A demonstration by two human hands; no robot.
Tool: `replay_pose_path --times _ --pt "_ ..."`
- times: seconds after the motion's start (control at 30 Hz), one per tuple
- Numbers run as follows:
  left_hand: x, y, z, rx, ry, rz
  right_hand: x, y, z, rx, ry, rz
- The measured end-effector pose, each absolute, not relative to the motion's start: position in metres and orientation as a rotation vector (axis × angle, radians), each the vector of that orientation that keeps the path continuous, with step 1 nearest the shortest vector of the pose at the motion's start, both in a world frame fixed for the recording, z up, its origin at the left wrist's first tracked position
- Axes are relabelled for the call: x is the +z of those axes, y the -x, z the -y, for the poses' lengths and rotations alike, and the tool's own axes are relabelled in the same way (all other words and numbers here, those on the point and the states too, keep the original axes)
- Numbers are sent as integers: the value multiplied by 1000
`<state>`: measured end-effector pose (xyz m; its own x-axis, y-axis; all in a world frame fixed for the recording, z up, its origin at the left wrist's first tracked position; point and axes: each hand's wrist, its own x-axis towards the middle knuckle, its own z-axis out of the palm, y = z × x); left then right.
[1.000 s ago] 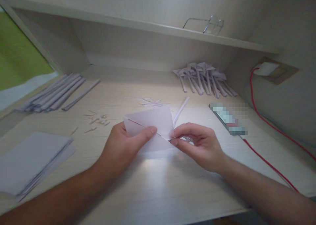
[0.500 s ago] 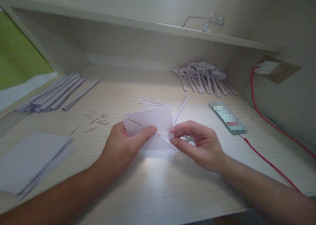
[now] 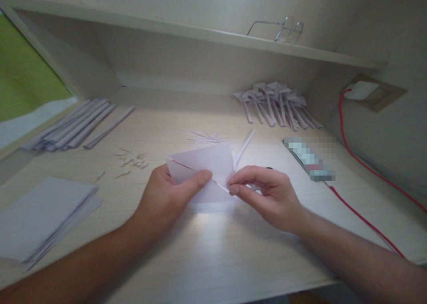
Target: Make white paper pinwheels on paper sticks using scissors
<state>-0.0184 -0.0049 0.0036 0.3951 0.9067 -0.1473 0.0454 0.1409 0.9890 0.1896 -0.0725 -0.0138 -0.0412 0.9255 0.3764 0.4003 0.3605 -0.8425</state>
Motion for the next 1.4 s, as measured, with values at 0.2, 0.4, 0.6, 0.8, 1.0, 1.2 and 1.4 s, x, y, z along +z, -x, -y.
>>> replay_pose_path --times 0.2,0.4,0.6,0.8,1.0,1.2,1.4 --pt "3 18 4 787 -1248 -977 -16 -190 72 644 1214 1597" --pt "2 19 4 791 -1245 -962 -17 -188 73 674 1206 1546" --pt "1 19 4 790 -1227 -958 -16 -188 72 682 1199 1524" --pt "1 18 4 786 -1224 -992 -16 -188 73 706 1218 1513" --pt "0 17 5 800 -1232 -976 -17 -188 74 730 1225 1502" --pt "2 17 6 805 -1238 -987 -16 -188 73 758 1219 1480" --pt "1 17 5 816 -1276 -1003 -17 -188 72 830 1173 1439"
